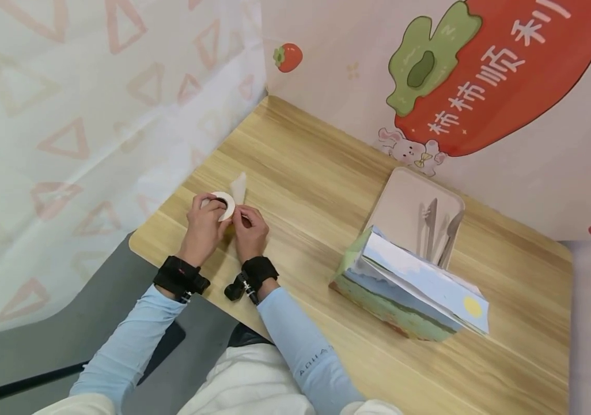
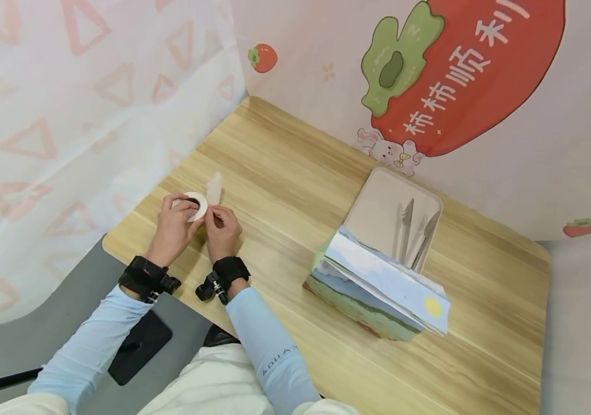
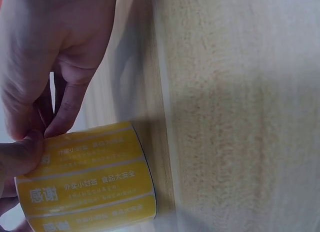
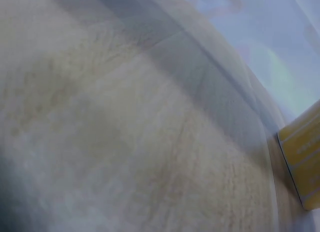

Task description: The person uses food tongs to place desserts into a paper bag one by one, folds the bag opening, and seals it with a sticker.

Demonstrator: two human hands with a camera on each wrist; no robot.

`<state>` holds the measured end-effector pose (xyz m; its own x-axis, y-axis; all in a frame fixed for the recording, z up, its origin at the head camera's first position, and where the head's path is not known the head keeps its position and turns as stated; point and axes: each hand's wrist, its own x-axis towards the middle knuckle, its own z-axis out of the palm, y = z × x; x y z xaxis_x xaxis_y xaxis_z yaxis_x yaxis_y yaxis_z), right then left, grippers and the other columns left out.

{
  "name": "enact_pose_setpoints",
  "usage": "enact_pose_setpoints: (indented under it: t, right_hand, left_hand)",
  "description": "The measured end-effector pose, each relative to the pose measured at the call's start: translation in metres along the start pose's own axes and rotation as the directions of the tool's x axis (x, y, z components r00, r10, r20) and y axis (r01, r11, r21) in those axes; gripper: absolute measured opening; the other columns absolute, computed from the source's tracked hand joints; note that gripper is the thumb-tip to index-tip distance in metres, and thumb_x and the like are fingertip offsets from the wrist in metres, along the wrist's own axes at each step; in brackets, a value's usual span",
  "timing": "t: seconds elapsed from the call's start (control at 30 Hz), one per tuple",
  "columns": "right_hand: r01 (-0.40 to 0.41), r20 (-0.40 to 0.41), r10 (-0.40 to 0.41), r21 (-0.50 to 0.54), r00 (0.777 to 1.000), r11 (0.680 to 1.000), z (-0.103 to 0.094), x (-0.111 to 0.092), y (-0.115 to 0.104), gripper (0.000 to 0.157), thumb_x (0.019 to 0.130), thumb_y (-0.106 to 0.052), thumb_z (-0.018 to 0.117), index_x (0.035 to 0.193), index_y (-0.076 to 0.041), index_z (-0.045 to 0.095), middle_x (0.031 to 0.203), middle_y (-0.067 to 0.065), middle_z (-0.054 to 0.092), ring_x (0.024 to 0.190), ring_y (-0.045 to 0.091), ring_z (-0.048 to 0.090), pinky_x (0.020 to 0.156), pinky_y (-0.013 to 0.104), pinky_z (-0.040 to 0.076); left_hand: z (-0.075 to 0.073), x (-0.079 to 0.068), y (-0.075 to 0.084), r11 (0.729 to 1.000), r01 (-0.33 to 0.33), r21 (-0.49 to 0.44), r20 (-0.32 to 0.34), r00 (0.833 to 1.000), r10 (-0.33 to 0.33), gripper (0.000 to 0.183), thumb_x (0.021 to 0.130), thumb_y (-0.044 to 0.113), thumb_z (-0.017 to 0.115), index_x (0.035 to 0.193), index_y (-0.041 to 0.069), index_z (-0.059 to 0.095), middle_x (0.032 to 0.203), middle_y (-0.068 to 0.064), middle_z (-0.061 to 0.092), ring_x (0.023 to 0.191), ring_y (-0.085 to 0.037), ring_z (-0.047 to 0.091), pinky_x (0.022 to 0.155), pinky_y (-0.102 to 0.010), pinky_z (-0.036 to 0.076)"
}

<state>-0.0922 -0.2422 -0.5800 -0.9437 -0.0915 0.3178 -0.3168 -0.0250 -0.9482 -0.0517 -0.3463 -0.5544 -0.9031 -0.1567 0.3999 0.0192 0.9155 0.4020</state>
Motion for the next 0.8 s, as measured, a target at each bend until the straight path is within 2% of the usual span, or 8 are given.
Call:
enact_pose_setpoints:
  t: [0.07, 0.2, 0.3, 0.43, 0.6, 0.8]
  right_hand:
    - [0.036, -0.017, -0.037, -0.04, 0.999, 0.999, 0.002, 0.001, -0.008, 0.013, 0.091, 0.002, 0.065, 0.095, 0.01, 0.074, 0.1, 0.024, 0.072, 0.094, 0.034, 0.071, 0.078, 0.032, 0.06]
    - [0.026, -0.032, -0.027, -0.055, 0.999, 0.998, 0.003, 0.003, -0.012, 0.012, 0.092, 0.003, 0.064, 0.094, 0.01, 0.073, 0.096, 0.024, 0.073, 0.09, 0.031, 0.072, 0.076, 0.029, 0.06]
    - [-0.027, -0.018, 0.026, -0.013, 0.999, 1.0, 0.0, 0.003, -0.012, 0.013, 0.092, 0.002, 0.063, 0.095, 0.01, 0.073, 0.098, 0.023, 0.073, 0.092, 0.027, 0.072, 0.077, 0.026, 0.059]
    - [-0.094, 0.046, 0.09, 0.074, 0.995, 0.993, -0.005, 0.003, -0.007, 0.016, 0.092, 0.0, 0.065, 0.102, 0.01, 0.073, 0.108, 0.025, 0.072, 0.102, 0.024, 0.07, 0.082, 0.025, 0.058]
    - [-0.103, 0.093, 0.089, 0.159, 0.992, 0.982, -0.007, 0.004, -0.002, 0.021, 0.092, -0.001, 0.066, 0.108, 0.011, 0.071, 0.115, 0.03, 0.068, 0.109, 0.023, 0.069, 0.086, 0.027, 0.057]
    - [-0.061, 0.08, 0.051, 0.13, 0.995, 0.99, -0.007, 0.002, -0.004, 0.02, 0.091, 0.002, 0.065, 0.108, 0.013, 0.07, 0.115, 0.032, 0.067, 0.109, 0.033, 0.068, 0.087, 0.033, 0.058]
  left_hand:
    - [-0.002, 0.002, 0.0, 1.0, -0.004, -0.007, -0.014, 1.0, 0.004, 0.016, 0.082, 0.006, 0.078, 0.092, -0.006, 0.075, 0.107, -0.015, 0.07, 0.123, -0.04, 0.049, 0.063, -0.058, 0.05]
    - [-0.005, 0.003, 0.001, 1.0, -0.007, 0.004, -0.017, 1.0, 0.007, 0.018, 0.081, 0.009, 0.079, 0.093, -0.005, 0.075, 0.106, -0.014, 0.072, 0.123, -0.039, 0.05, 0.063, -0.057, 0.051]
    - [-0.005, 0.001, 0.002, 1.0, 0.0, 0.009, -0.009, 1.0, 0.0, 0.02, 0.082, 0.011, 0.08, 0.093, -0.005, 0.076, 0.105, -0.015, 0.073, 0.121, -0.038, 0.051, 0.065, -0.056, 0.052]
    - [-0.004, 0.0, 0.001, 1.0, 0.018, -0.014, -0.009, 1.0, -0.018, 0.019, 0.082, 0.01, 0.079, 0.092, -0.006, 0.075, 0.104, -0.016, 0.073, 0.122, -0.038, 0.051, 0.069, -0.057, 0.053]
    - [-0.005, 0.002, 0.002, 0.999, 0.014, -0.034, -0.019, 1.0, -0.015, 0.019, 0.082, 0.01, 0.079, 0.093, -0.006, 0.075, 0.105, -0.016, 0.073, 0.123, -0.038, 0.05, 0.069, -0.058, 0.052]
    - [-0.004, 0.002, 0.001, 0.999, 0.011, -0.035, -0.009, 1.0, -0.011, 0.019, 0.081, 0.008, 0.08, 0.093, -0.005, 0.076, 0.105, -0.016, 0.073, 0.123, -0.037, 0.05, 0.073, -0.057, 0.053]
